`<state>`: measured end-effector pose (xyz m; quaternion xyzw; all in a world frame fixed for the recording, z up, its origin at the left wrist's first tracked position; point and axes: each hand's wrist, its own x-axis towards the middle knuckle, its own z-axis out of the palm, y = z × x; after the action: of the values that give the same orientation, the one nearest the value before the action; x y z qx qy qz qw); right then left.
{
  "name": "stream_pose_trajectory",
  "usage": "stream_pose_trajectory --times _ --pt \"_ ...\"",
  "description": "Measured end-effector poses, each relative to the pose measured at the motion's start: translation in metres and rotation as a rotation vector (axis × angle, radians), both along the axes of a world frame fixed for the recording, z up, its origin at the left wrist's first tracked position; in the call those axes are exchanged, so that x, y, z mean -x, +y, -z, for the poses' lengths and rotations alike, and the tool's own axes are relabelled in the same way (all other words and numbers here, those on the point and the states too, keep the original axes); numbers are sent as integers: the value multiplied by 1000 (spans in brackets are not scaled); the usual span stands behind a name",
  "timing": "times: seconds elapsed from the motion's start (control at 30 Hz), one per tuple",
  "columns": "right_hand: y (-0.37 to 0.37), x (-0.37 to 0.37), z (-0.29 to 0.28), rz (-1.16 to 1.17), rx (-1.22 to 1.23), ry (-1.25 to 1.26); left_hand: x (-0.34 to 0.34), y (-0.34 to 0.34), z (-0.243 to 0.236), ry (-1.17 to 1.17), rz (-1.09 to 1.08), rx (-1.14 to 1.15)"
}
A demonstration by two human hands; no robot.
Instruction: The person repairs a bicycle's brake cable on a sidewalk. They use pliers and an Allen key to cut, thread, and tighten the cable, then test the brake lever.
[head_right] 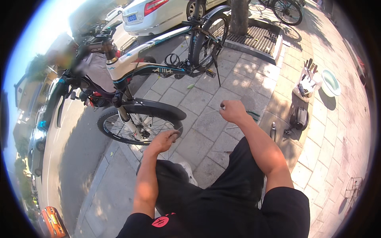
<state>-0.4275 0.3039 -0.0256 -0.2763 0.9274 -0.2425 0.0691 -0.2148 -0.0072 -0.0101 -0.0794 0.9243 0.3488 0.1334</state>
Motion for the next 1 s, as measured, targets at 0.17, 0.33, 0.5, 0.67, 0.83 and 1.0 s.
stream_pose_trajectory --times 0.17,0.33,0.5,0.67,0.83,1.0 --pt "-13 -15 -2 -272 91 -144 5 8 11 44 -18 -35" --pt "-23 -32 -8 -471 223 -148 13 17 -7 33 -13 39" --pt "-30 -15 -2 -202 365 -91 21 10 10 125 61 135" --pt "-5 -27 4 262 408 -60 17 12 7 -27 96 114" --pt "30 42 -10 568 544 70 13 -6 18 -143 133 161" --pt "63 60 9 701 407 72 14 -14 24 -221 68 -26"
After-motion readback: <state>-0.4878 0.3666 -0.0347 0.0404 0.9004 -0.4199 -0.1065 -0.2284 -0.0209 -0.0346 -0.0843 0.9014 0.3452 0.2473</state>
